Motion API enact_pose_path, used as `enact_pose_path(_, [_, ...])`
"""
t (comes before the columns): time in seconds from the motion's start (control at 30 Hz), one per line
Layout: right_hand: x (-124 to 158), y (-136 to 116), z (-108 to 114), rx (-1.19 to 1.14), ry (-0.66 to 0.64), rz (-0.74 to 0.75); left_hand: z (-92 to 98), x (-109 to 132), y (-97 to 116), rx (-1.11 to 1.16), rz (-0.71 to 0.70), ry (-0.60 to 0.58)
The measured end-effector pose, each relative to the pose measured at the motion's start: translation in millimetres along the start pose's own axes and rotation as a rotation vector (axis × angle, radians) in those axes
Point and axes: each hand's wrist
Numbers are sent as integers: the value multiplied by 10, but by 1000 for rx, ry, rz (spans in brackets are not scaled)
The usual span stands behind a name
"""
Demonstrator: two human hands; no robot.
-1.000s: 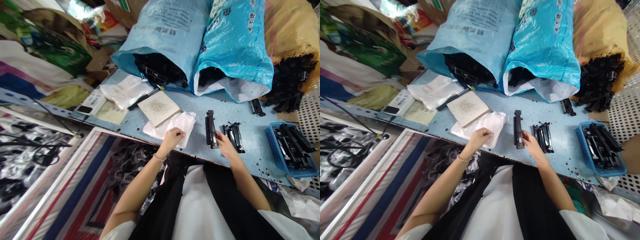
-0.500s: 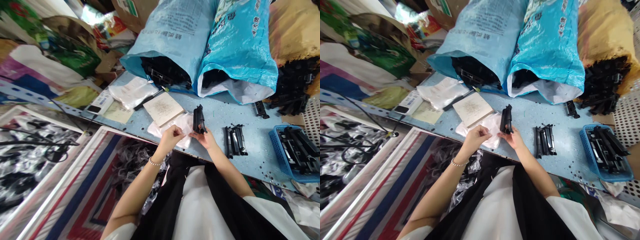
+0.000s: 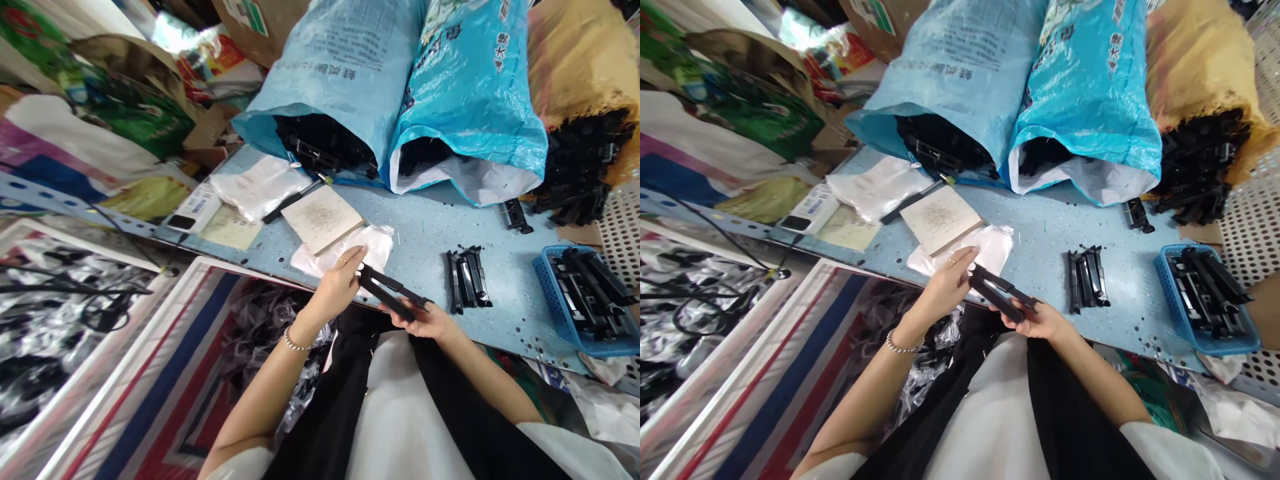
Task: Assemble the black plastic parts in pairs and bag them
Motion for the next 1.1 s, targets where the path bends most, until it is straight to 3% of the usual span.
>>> enact_pose_path(0.13, [-374,39,-139,85,201,243,-142,184,332,93,-176,-147])
enact_pose_path(0.23, [-410,23,-344,291,303,432,-170,316,529,135,-179,-163])
enact_pose_path(0.3, [-218,-31,-450,546,250,479,-17,440,550,130,-107,-135])
enact_pose_path(0.37, [93,-139,-458,775,185,425,265,614,457,81,-18,-139])
enact_pose_path(0.4, [265,-209,-413,887,224,391,423,712,370,31,30,-161])
enact_pose_path(0.43, [432,-283,-339,1020,345,363,570,808,264,-35,75,-188])
enact_pose_path(0.53, [812,-454,-13,1494,978,184,792,990,-69,-233,234,-345])
enact_pose_path(0.57, [880,-475,93,1629,1136,81,767,990,-151,-288,290,-388])
enact_pose_path(0.63, [930,-460,240,1821,1270,-90,573,881,-232,-341,341,-401])
enact_pose_path(0.7, [900,-395,284,1930,1262,-147,250,650,-201,-311,288,-289])
enact_pose_path(0.8, [809,-298,243,1952,1209,-150,-259,216,-46,-300,175,-10])
enact_pose_path(0.87, [769,-268,244,1890,1158,-164,-481,-30,26,-354,141,39])
enact_pose_path(0.93, [755,-266,309,1800,1130,-165,-563,-197,13,-317,145,0])
enact_pose_path(1.0, [745,-279,408,1649,1094,-90,-528,-290,-76,-150,207,-7])
enact_pose_path(1.1, [653,-301,493,1211,916,221,-385,-347,-241,194,387,5])
Point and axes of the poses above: each hand's wrist, its own x-axis away from the middle knuckle, its own z-axis out of the back of the hand, y = z × x, and after that the axes turned 1 degree about z, right-handed
